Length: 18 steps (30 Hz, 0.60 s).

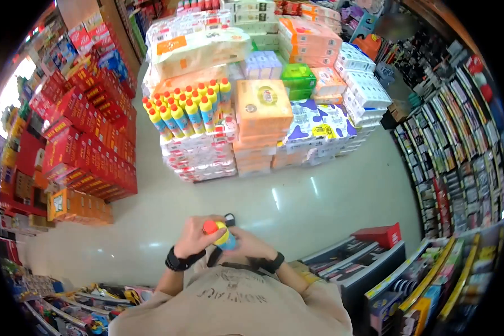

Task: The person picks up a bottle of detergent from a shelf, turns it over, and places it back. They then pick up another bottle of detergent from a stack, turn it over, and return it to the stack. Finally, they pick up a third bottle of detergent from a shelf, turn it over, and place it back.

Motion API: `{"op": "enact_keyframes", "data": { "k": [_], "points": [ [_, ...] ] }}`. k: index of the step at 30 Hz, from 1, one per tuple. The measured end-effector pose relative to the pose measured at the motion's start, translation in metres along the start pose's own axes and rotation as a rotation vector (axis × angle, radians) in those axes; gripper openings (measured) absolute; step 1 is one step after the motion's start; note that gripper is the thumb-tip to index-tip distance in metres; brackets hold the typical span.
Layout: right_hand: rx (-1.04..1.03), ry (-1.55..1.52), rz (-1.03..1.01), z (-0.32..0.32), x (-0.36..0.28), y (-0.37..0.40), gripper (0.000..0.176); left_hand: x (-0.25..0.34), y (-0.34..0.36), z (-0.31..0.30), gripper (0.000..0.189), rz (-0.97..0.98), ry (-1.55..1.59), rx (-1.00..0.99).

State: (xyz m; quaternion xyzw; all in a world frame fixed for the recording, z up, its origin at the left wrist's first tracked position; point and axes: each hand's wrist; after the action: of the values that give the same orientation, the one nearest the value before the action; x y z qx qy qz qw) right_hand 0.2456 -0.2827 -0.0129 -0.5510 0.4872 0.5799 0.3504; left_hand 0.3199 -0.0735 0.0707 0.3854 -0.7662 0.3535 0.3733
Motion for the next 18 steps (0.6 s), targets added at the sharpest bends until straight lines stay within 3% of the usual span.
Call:
{"op": "enact_keyframes", "data": {
  "k": [5, 9, 12, 15, 18],
  "points": [
    [0.18, 0.058, -0.11, -0.025, -0.035, -0.089, 0.061, -0.025, -0.085, -0.022, 0.034, 0.177, -0.041, 0.058],
    [0.324, -0.002, -0.081, -0.027, -0.043, -0.139, 0.058, -0.04, -0.129, -0.037, 0.051, 0.112, -0.139, -0.011],
    [0.414, -0.072, -0.026, -0.033, -0.048, -0.167, 0.052, -0.057, -0.157, -0.038, 0.049, 0.145, -0.057, 0.022],
    [0.448, -0.193, -0.117, -0.048, -0.042, -0.201, 0.044, -0.063, -0.183, -0.042, 0.049, -0.062, 0.006, -0.071],
    [0.443, -0.141, -0.135, -0.074, -0.031, -0.242, 0.047, -0.094, -0.207, -0.033, 0.054, -0.054, 0.014, 0.009]
  ]
}}
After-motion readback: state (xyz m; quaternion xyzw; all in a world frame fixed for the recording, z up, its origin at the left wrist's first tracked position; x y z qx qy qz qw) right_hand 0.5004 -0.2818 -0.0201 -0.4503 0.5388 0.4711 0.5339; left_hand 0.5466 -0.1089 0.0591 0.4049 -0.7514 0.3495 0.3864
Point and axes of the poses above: each hand's wrist, its own y-axis away from the middle knuckle, its own z-axis out of the palm, x = y × z, and after that the axes turned 10 degrees about x, right-handed
